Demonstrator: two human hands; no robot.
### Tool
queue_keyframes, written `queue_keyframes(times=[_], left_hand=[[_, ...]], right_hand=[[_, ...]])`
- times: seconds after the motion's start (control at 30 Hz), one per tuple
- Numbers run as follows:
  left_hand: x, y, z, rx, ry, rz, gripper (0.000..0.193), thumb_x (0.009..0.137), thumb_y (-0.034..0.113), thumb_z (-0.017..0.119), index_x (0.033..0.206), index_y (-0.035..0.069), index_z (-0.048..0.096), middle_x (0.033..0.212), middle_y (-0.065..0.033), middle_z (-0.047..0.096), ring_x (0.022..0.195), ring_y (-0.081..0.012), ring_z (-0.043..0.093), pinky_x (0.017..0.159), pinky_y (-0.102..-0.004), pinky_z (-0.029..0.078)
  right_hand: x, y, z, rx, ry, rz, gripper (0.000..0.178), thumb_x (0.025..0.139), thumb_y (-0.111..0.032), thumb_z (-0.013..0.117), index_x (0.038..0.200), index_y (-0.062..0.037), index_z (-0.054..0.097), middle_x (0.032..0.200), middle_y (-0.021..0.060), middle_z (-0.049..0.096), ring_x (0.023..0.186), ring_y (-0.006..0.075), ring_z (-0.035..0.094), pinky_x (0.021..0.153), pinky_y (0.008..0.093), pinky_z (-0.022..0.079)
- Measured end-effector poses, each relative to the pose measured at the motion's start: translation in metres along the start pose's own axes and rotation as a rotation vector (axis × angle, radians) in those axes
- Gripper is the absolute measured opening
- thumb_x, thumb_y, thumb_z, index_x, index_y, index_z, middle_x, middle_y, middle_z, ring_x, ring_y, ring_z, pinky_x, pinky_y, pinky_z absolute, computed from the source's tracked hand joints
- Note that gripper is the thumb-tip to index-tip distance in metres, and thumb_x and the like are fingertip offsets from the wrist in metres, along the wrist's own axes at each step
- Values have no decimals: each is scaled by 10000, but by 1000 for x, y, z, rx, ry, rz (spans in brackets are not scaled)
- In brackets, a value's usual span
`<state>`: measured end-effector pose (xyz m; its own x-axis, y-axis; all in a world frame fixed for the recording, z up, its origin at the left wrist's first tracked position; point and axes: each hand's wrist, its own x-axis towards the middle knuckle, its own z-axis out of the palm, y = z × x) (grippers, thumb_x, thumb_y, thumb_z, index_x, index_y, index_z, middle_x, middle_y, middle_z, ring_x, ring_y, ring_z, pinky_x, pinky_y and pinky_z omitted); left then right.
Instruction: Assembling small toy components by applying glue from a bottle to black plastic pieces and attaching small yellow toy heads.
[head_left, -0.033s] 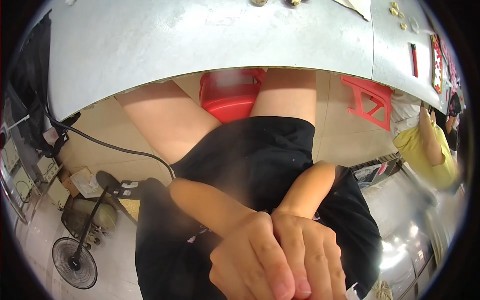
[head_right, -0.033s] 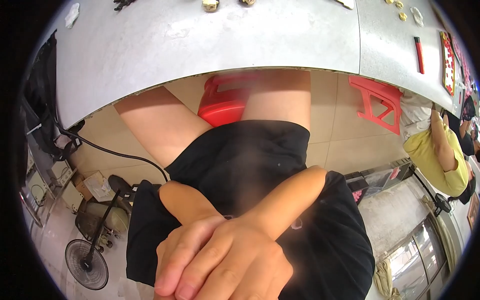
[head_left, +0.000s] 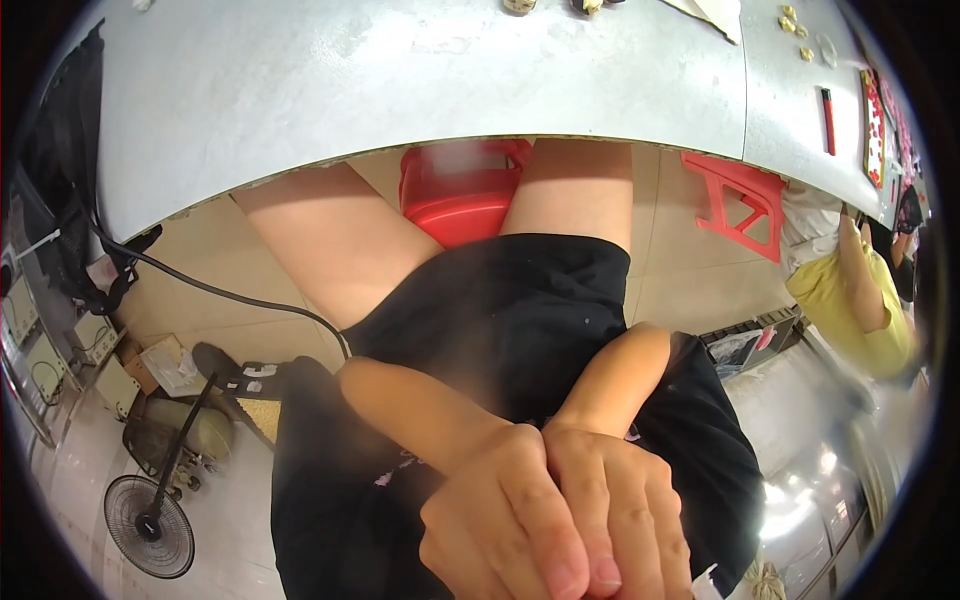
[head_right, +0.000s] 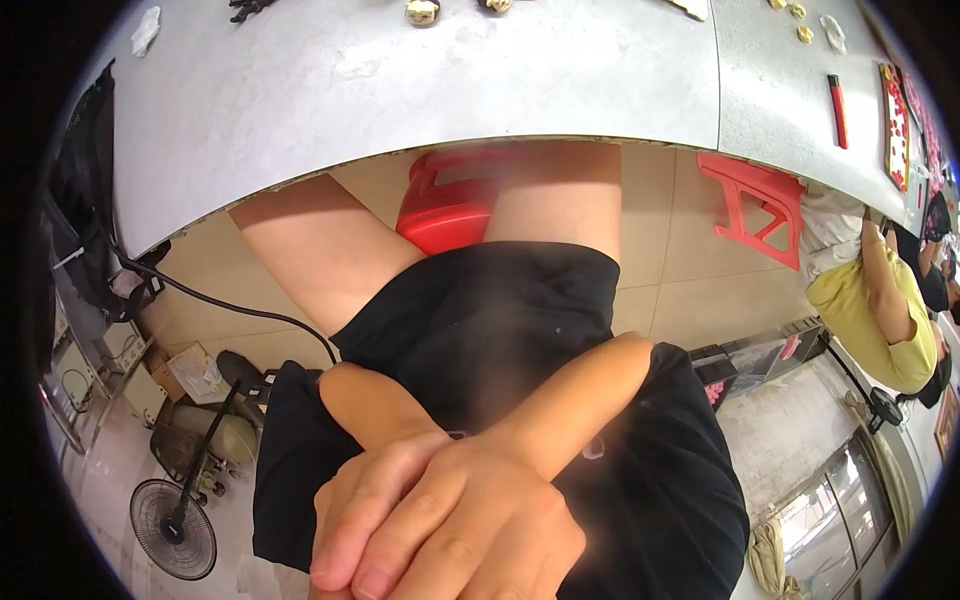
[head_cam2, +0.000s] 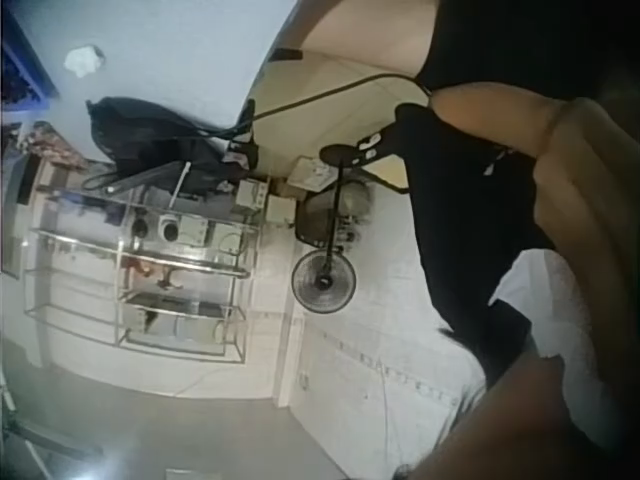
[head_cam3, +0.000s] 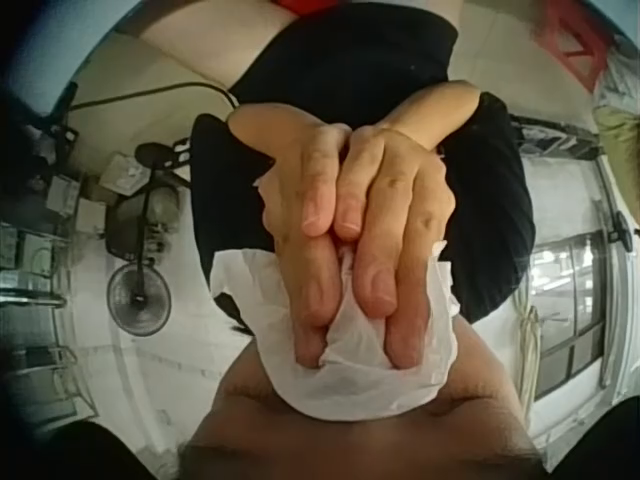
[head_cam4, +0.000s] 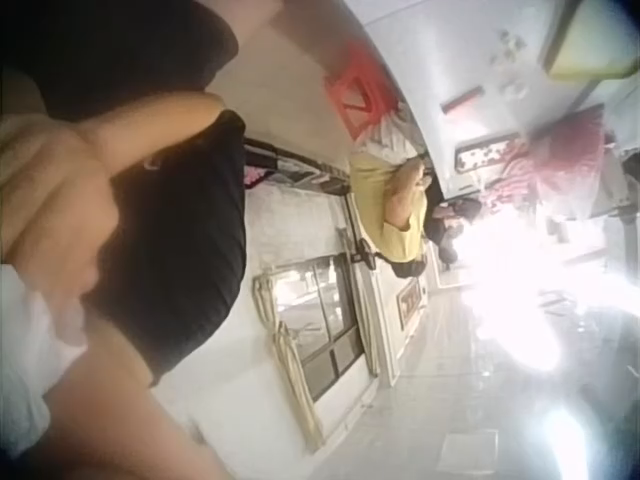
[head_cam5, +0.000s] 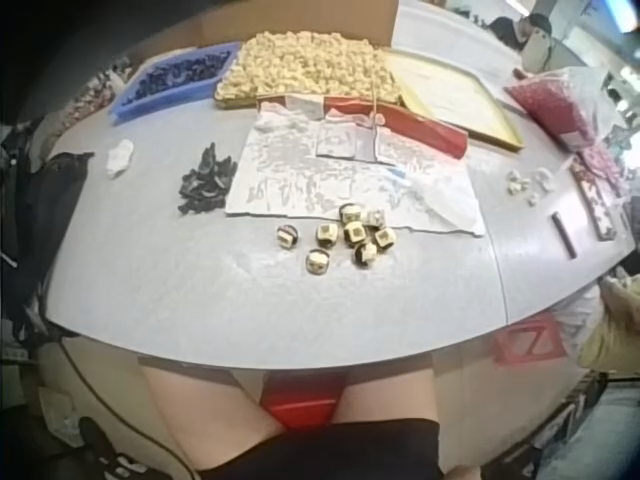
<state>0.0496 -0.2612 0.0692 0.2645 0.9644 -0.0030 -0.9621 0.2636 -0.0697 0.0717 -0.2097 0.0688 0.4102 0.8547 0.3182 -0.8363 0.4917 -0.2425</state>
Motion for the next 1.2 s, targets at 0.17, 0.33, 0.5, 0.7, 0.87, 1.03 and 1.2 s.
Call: queue_keyframes(times=[0.17, 0.33, 0.5, 0.7, 0.87, 1.03, 1.2], left_hand=[[-1, 1, -2, -29, 2, -6, 319, 796, 192, 709, 1088, 82, 640, 1059, -141, 636, 1000, -214, 602, 988, -383, 381], [-3, 0, -3, -65, 28, -23, 313, 795, 191, 710, 1082, 85, 643, 1057, -139, 636, 995, -213, 603, 987, -381, 382], [-8, -1, -2, -93, 67, -44, 308, 794, 191, 711, 1077, 88, 646, 1055, -137, 637, 991, -211, 604, 986, -380, 383], [-3, -1, -4, -106, 42, -65, 302, 793, 190, 712, 1071, 92, 650, 1052, -134, 637, 986, -210, 606, 984, -378, 384], [-2, 3, -4, -108, 27, -86, 296, 792, 190, 713, 1066, 95, 653, 1050, -132, 638, 981, -208, 607, 983, -376, 385], [-3, 4, -5, -128, 27, -100, 291, 791, 189, 714, 1061, 98, 656, 1048, -130, 638, 977, -207, 608, 982, -375, 385], [-4, 4, -7, -171, 43, -111, 286, 790, 189, 715, 1056, 101, 659, 1046, -128, 639, 973, -205, 610, 981, -374, 386]], right_hand=[[-4, 5, 5, -52, 109, -74, 204, 830, -20, 612, 915, -161, 732, 1199, 37, 596, 1004, 152, 618, 1013, 197, 328], [-2, 6, 5, 59, 107, -31, 168, 829, -37, 621, 901, -141, 732, 1160, 37, 617, 992, 148, 624, 1030, 201, 310], [2, 11, 6, -92, 232, -135, 133, 840, -30, 607, 867, -88, 724, 1117, 99, 626, 944, 190, 643, 955, 205, 415], [3, 3, 10, 789, 314, 267, 453, 714, 23, 726, 1135, 33, 558, 963, 250, 625, 769, 308, 679, 735, 275, 570], [1, 6, 10, 713, 224, 185, 538, 702, 27, 734, 1187, 38, 501, 963, 250, 627, 771, 317, 678, 731, 289, 572], [-2, 9, 4, 591, 138, 91, 647, 687, 31, 744, 1253, 44, 430, 963, 249, 630, 775, 328, 676, 726, 308, 575], [1, 11, 5, 873, 144, 265, 667, 688, 27, 744, 1272, 36, 423, 1017, 244, 623, 772, 318, 679, 727, 312, 575]])
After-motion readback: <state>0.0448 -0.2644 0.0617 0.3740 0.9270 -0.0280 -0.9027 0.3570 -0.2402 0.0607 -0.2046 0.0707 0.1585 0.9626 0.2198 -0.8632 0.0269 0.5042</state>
